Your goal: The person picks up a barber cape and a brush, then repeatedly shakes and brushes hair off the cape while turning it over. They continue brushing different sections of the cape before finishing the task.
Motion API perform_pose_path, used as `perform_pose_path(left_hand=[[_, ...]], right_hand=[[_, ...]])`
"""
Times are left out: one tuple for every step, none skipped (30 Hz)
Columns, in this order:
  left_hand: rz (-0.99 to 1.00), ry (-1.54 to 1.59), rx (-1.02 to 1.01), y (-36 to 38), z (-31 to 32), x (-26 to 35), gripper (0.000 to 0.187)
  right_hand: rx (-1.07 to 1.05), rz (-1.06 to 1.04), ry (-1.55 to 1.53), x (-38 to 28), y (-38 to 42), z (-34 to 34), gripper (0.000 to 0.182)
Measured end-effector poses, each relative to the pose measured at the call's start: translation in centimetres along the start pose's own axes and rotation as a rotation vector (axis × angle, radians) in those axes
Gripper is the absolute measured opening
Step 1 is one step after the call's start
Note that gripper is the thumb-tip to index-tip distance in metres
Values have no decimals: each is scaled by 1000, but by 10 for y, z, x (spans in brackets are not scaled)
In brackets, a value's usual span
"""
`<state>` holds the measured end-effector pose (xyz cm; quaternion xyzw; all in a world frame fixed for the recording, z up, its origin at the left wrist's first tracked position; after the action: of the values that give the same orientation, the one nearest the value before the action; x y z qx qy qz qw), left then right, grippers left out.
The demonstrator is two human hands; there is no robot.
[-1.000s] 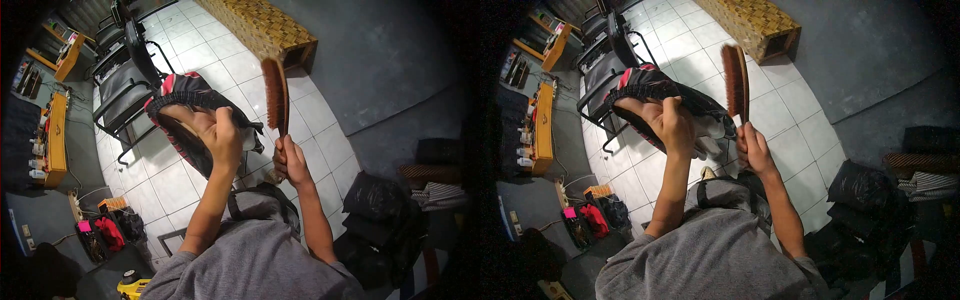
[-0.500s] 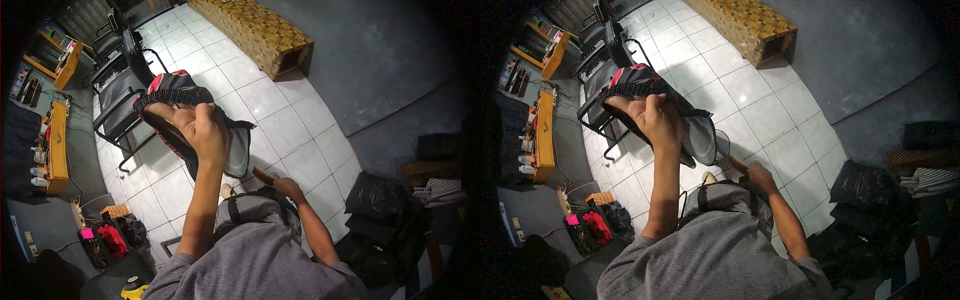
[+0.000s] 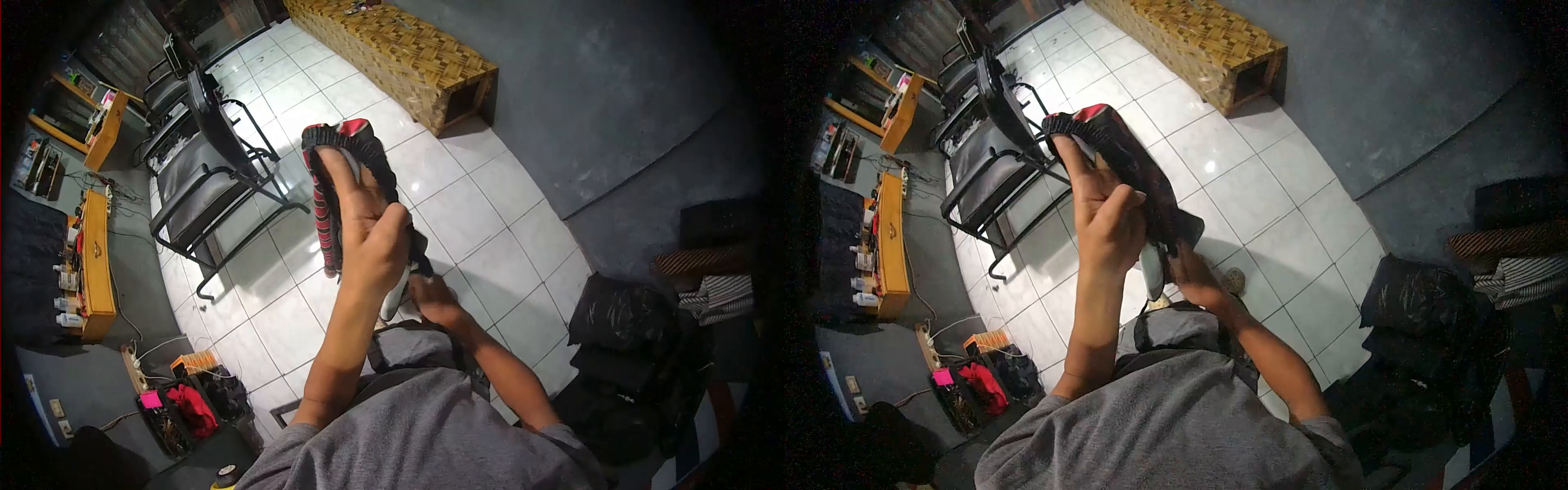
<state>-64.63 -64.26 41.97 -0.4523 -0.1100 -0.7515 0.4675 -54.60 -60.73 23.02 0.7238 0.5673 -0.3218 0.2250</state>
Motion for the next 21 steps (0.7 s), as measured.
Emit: perform_pose_path(left_hand=[[44,32,-2,-3,5,10,91],[86,63,-4,-5,9,18,92],[86,60,-9,-6,12,21,92],[83,109,1,-5,12,22,92],[83,158,10,-5,11,24,92],[85,158,6,-4,9,26,92],[83,114,5,-2,4,30,90],[70,69,5,1,2,30,89],[67,166,82,4,7,36,85],[63,165,77,3,3,35,85],[10,124,44,0,-1,32,85],[-46,82,14,0,-2,27,84],[-57,-11,124,2,-9,25,82],[-65,-12,118,1,-10,20,82],[-109,-6,75,1,-10,10,81],[-153,-1,32,1,-7,2,80],[-255,82,68,2,-5,-9,84],[-264,79,64,2,-2,-13,84],[-289,21,68,2,1,-20,84],[-313,-38,70,2,5,-27,84],[-269,-62,81,-2,14,-23,84]], right_hand=[[-1,-288,80,32,4,45,21],[-78,-221,16,86,18,87,23],[-156,-150,-51,122,38,111,25],[-383,-5,-48,148,55,127,33],[-608,141,-42,174,77,138,42],[-361,150,-184,179,93,110,41],[-112,156,-326,186,110,77,41],[-109,163,-335,218,118,81,41],[-306,171,-64,268,129,116,36],[-497,169,215,299,136,139,32],[-430,407,43,294,129,114,25],[-359,645,-132,280,122,84,36],[-84,500,-89,279,99,62,37],[190,352,-44,275,85,38,39],[243,510,-435,251,72,16,38],[295,657,-831,194,56,-15,38],[337,589,-1014,141,36,-44,36],[376,513,-1194,101,23,-61,34],[377,411,-1176,78,17,-71,30],[379,308,-1158,61,11,-75,27],[387,312,-1165,54,7,-65,27]])
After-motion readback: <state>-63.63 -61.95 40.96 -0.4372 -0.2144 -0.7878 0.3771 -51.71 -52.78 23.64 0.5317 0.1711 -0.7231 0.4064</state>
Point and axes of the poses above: each hand's wrist, its own y-axis away from the middle knuckle, its own z-axis out of the palm, x = y × z, the point moved 10 cm from there along -y, towards the middle knuckle, and after that the axes turned 5 degrees about -z, right-handed, at the moved point
